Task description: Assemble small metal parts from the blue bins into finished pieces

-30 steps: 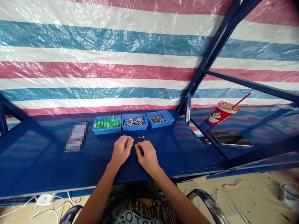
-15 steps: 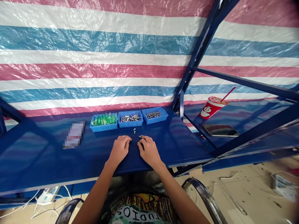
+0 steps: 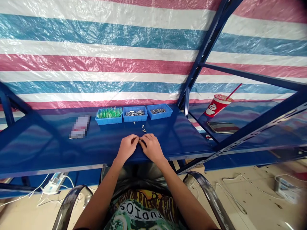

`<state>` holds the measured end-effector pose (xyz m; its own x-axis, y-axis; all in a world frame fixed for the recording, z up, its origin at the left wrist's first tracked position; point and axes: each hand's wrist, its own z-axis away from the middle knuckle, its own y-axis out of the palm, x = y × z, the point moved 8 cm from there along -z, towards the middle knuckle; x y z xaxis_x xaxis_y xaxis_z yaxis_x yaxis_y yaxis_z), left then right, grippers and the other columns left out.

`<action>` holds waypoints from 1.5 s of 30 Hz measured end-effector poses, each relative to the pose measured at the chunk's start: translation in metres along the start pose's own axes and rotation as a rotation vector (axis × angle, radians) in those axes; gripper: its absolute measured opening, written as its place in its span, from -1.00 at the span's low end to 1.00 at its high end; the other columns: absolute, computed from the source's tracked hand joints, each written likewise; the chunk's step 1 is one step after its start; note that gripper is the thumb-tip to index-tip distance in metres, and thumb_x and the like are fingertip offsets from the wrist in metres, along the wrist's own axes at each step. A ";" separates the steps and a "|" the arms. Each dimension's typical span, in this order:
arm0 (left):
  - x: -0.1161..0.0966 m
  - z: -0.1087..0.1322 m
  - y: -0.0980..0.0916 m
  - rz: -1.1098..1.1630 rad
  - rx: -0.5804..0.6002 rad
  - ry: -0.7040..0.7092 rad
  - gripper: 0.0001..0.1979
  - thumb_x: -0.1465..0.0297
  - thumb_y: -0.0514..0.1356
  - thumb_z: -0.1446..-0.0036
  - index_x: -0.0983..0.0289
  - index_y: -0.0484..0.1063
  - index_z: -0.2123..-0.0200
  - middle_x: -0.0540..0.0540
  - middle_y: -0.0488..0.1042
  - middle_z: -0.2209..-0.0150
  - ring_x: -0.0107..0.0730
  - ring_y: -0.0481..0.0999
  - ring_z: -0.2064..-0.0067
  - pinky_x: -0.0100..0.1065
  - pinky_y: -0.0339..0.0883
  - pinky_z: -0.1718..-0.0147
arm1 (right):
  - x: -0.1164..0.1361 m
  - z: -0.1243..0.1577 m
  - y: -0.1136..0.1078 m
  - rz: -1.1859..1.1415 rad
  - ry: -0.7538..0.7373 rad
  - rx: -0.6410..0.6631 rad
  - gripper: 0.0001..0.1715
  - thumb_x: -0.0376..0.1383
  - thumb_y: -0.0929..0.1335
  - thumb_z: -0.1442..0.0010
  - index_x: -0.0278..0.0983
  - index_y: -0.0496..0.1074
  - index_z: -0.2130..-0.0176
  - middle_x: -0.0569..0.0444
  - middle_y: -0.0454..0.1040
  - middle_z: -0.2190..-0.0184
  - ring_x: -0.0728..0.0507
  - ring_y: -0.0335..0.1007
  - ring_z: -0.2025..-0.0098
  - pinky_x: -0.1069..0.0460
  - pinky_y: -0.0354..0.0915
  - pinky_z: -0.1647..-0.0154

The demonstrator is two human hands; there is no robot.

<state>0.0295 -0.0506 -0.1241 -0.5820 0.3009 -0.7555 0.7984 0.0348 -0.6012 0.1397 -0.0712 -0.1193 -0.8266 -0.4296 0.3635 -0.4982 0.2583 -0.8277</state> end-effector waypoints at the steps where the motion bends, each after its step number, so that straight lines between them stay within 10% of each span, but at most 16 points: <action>1: 0.002 0.000 0.001 0.006 -0.002 -0.005 -0.77 0.34 0.06 -0.16 0.20 0.52 0.36 0.09 0.60 0.35 -0.24 0.55 0.32 -0.31 0.36 0.28 | -0.001 0.000 0.000 -0.004 0.000 0.002 -0.85 -0.35 0.28 -0.25 -0.25 0.45 0.23 -0.06 0.49 0.20 -0.23 0.33 0.10 -0.08 0.25 0.14; 29: 0.007 0.002 0.004 0.258 -0.054 0.079 -0.73 0.68 0.08 0.01 0.31 0.46 0.28 0.11 0.57 0.22 -0.37 0.57 0.14 -0.30 0.42 0.04 | -0.017 -0.009 0.012 -0.211 0.066 0.048 -0.84 -0.28 0.28 -0.21 -0.23 0.46 0.31 -0.01 0.50 0.19 -0.23 0.33 0.08 -0.12 0.19 0.03; 45: 0.004 0.004 0.005 0.161 0.005 0.057 -0.66 0.21 0.08 -0.15 0.30 0.53 0.43 0.07 0.57 0.45 -0.33 0.50 0.43 -0.41 0.30 0.49 | -0.021 -0.004 -0.001 -0.507 0.024 -0.104 -0.90 -0.28 0.28 -0.13 -0.23 0.38 0.35 0.05 0.51 0.37 -0.12 0.43 0.30 0.00 0.30 0.25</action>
<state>0.0310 -0.0532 -0.1312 -0.4371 0.3553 -0.8263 0.8796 -0.0231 -0.4752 0.1561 -0.0589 -0.1240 -0.4798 -0.5031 0.7188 -0.8601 0.1081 -0.4985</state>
